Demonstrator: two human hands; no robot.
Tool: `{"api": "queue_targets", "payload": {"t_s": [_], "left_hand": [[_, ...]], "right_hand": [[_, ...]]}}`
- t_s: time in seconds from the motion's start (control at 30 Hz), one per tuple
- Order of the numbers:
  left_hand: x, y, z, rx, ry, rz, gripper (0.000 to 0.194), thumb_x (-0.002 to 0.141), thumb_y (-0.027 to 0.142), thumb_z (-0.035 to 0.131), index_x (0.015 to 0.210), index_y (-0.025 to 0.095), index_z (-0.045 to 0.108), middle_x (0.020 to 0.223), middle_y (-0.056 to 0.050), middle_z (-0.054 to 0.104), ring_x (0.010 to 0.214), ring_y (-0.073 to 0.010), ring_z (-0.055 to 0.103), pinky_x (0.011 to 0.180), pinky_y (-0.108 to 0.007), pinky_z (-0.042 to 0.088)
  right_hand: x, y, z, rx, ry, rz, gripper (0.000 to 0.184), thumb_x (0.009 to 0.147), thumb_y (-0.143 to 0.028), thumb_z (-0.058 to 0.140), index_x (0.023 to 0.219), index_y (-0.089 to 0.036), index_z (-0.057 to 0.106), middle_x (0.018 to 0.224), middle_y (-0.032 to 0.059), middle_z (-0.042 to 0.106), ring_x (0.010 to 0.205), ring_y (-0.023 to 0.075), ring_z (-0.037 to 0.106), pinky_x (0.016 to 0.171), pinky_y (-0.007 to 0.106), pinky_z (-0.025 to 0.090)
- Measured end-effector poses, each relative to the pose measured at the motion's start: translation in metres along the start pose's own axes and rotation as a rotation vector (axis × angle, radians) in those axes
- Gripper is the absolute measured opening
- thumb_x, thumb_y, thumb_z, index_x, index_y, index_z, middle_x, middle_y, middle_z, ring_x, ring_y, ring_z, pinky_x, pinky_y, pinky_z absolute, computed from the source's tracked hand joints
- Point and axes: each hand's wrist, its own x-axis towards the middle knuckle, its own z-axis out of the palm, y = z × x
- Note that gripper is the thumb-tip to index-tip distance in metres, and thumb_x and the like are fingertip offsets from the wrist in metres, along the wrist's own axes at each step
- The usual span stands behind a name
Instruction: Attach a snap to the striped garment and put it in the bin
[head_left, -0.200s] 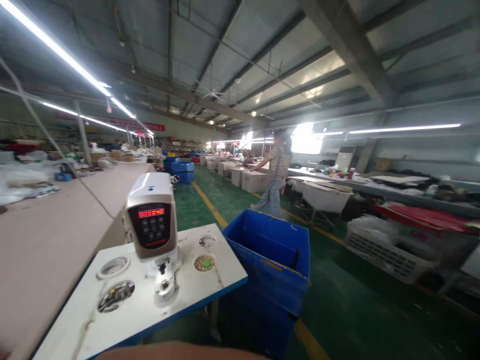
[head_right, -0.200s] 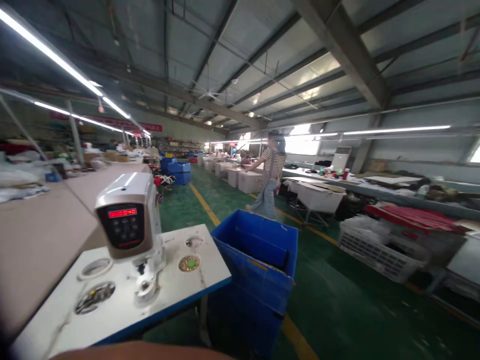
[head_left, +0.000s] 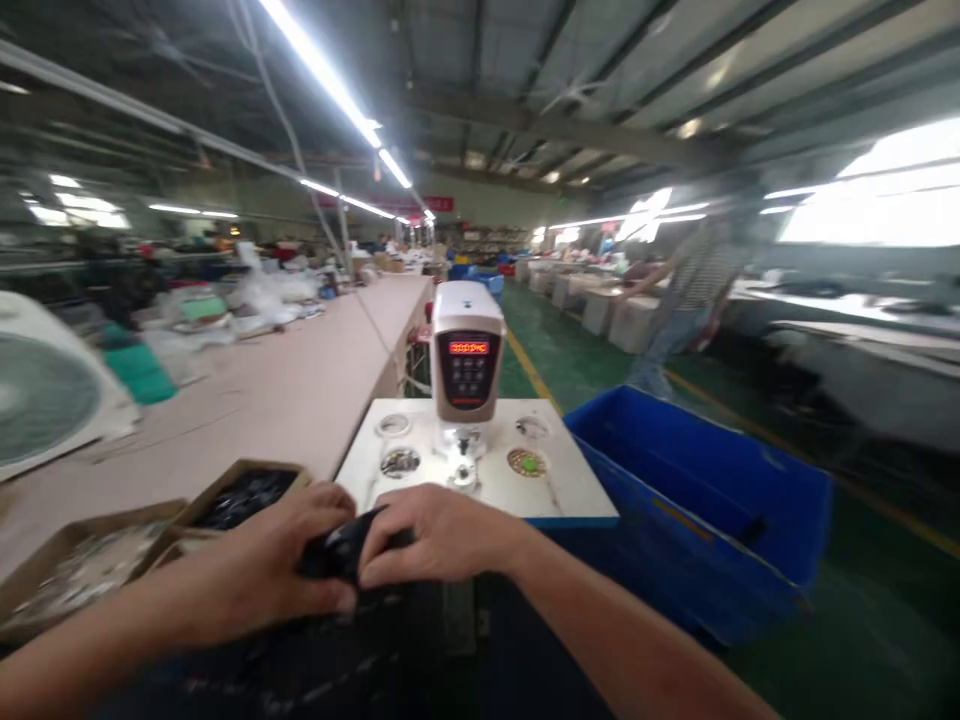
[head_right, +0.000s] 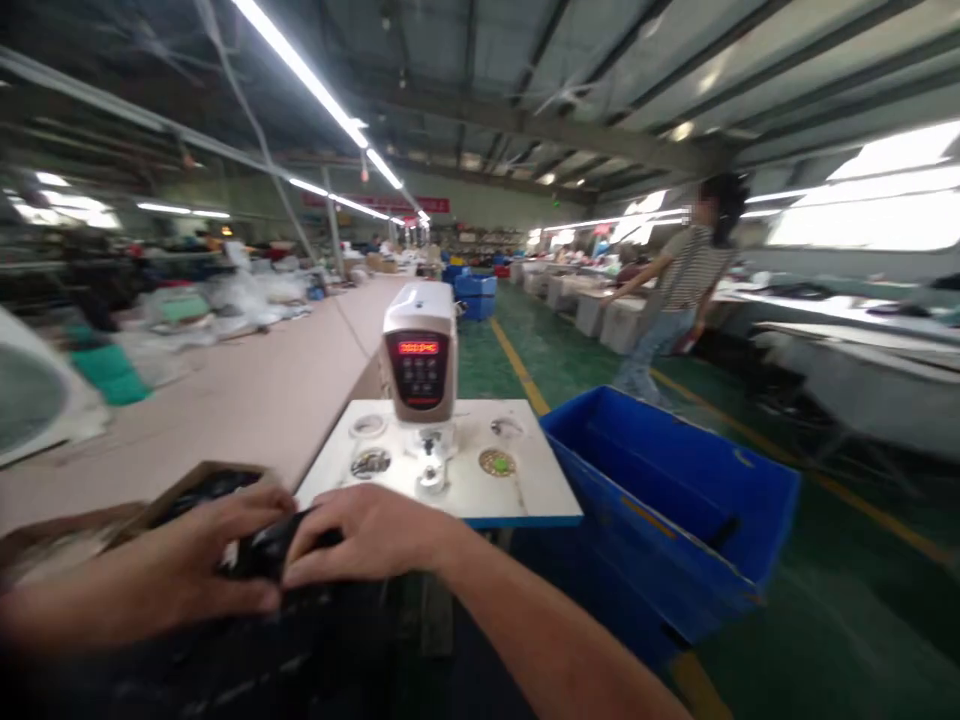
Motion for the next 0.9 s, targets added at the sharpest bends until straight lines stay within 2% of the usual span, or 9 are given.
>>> {"api": "queue_targets", "payload": {"t_s": [0.07,0.17,0.23,0.37,0.57,0.67,0.73,0.83,0.9], "left_hand": [[0.001,0.001,-0.013,-0.077,-0.099,-0.067,0.028,0.088,0.049,0.065,0.095,0.023,0.071,0.102,-0.004,0.068,0.103,-0.0229,0.061,0.098,-0.032,0.046],[0.011,-0.001,-0.019,-0.118,-0.123,-0.209,0.028,0.090,0.048,0.060,0.087,0.020,0.064,0.080,0.000,0.062,0.078,-0.0180,0.057,0.071,-0.027,0.043],[0.014,-0.001,-0.015,-0.103,-0.078,-0.227,0.026,0.091,0.045,0.057,0.083,0.020,0.061,0.075,0.001,0.059,0.071,-0.0160,0.053,0.064,-0.026,0.037],[0.015,-0.003,-0.002,-0.141,0.045,-0.204,0.025,0.095,0.040,0.049,0.087,0.019,0.060,0.081,0.000,0.061,0.076,-0.0168,0.055,0.069,-0.028,0.039],[0.017,-0.015,0.012,-0.337,0.125,-0.253,0.032,0.092,0.046,0.052,0.085,0.017,0.062,0.080,0.000,0.061,0.079,-0.0167,0.055,0.075,-0.028,0.045],[0.011,-0.017,0.014,-0.546,0.009,-0.334,0.039,0.085,0.054,0.062,0.095,0.016,0.065,0.083,-0.002,0.067,0.078,-0.0180,0.060,0.069,-0.027,0.048],[0.004,-0.013,0.014,-0.657,-0.120,-0.355,0.048,0.072,0.054,0.077,0.101,0.017,0.067,0.087,-0.002,0.071,0.082,-0.0208,0.064,0.071,-0.028,0.051],[-0.010,-0.004,0.022,-0.596,-0.285,-0.371,0.051,0.052,0.046,0.087,0.094,0.021,0.073,0.084,0.001,0.074,0.082,-0.0231,0.067,0.072,-0.027,0.054],[-0.017,-0.004,0.040,-0.481,-0.316,-0.436,0.039,0.056,0.045,0.081,0.087,0.022,0.076,0.078,0.001,0.075,0.077,-0.0240,0.068,0.066,-0.027,0.054]], "right_hand": [[0.001,0.001,-0.012,-0.087,0.028,0.010,0.008,0.089,-0.029,0.074,0.087,-0.022,0.078,0.089,-0.0021,0.067,0.088,0.0136,0.063,0.082,0.023,0.045],[0.000,0.000,-0.025,-0.165,0.054,0.011,0.009,0.089,-0.027,0.073,0.087,-0.022,0.079,0.084,-0.0018,0.065,0.081,0.0133,0.060,0.079,0.026,0.044],[0.000,0.000,-0.027,-0.172,0.089,0.041,0.009,0.090,-0.026,0.072,0.086,-0.022,0.079,0.084,-0.0017,0.065,0.080,0.0135,0.060,0.078,0.027,0.043],[-0.002,0.009,-0.016,-0.098,0.131,0.129,0.010,0.087,-0.031,0.075,0.084,-0.022,0.080,0.086,-0.0007,0.069,0.084,0.0156,0.062,0.081,0.029,0.044],[-0.008,0.035,0.018,0.221,0.125,0.225,0.019,0.083,-0.038,0.076,0.086,-0.019,0.080,0.083,-0.0006,0.073,0.081,0.0159,0.063,0.077,0.027,0.047],[-0.008,0.040,0.028,0.287,0.125,0.259,0.021,0.084,-0.039,0.075,0.087,-0.018,0.079,0.082,-0.0004,0.074,0.078,0.0154,0.064,0.076,0.026,0.048],[-0.009,0.040,0.027,0.262,0.166,0.261,0.020,0.084,-0.038,0.075,0.087,-0.018,0.079,0.083,-0.0002,0.074,0.079,0.0151,0.064,0.078,0.026,0.048],[-0.012,0.038,0.024,0.233,0.188,0.276,0.020,0.082,-0.037,0.076,0.087,-0.019,0.080,0.081,-0.0007,0.075,0.076,0.0140,0.064,0.075,0.024,0.048],[-0.017,0.041,0.028,0.232,0.112,0.300,0.023,0.078,-0.041,0.079,0.087,-0.020,0.081,0.075,-0.0025,0.073,0.070,0.0131,0.063,0.066,0.022,0.046]]}}
